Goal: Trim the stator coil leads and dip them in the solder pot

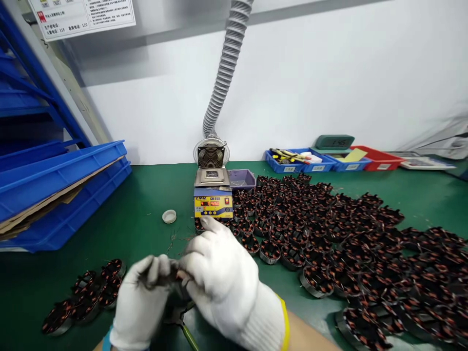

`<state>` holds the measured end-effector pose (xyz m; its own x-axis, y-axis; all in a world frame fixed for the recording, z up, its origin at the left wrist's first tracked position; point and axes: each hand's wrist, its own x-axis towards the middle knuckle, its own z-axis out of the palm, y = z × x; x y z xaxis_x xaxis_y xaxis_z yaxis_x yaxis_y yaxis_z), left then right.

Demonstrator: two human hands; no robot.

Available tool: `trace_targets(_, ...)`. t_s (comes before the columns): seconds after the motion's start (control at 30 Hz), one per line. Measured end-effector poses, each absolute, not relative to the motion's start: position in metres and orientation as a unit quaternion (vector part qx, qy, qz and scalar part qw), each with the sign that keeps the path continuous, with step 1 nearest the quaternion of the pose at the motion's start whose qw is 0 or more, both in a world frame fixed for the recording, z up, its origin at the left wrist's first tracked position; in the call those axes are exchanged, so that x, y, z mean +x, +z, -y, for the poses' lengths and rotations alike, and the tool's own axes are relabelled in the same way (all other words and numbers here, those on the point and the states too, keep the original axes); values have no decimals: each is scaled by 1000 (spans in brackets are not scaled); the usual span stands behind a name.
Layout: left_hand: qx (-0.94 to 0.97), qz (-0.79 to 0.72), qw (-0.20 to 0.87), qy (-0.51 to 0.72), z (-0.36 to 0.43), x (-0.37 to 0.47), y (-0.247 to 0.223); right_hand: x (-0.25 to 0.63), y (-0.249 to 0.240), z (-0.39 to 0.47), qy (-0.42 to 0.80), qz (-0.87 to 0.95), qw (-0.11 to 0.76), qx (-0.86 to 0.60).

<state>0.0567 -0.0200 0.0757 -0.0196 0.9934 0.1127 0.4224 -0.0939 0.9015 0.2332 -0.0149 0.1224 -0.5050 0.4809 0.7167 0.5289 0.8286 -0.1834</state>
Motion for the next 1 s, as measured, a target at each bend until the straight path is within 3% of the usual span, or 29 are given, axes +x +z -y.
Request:
trace_targets(0.1,359,-500,555,559,13,55,69,231,138,27,-24,885,381,-267)
trace_targets(0.17,230,-421,708,519,12,59,60,231,139,28,-13,888,376,-264)
trace_targets(0.27,237,-368,804,404,19,66,52,232,129,24,-3,889,374,-263)
trace_targets(0.37,345,-359,765,409,27,67,57,234,117,17,5,879,394,-270)
trace_targets(0.43,440,-395,646,482,30,63,62,235,112,12,46,853,425,-300)
trace_targets(0.57,498,-464,409,607,25,51,68,243,107,-2,310,701,474,-435)
trace_targets(0.67,415,-455,479,625,17,43,69,248,103,-10,390,630,458,-491)
trace_targets(0.8,283,-396,680,549,12,45,69,235,88,-5,262,751,348,-496)
trace_targets(0.87,273,-374,713,526,13,49,67,226,79,0,201,814,330,-434)
trace_targets(1.0,321,-355,716,508,16,51,60,216,66,1,135,853,384,-326)
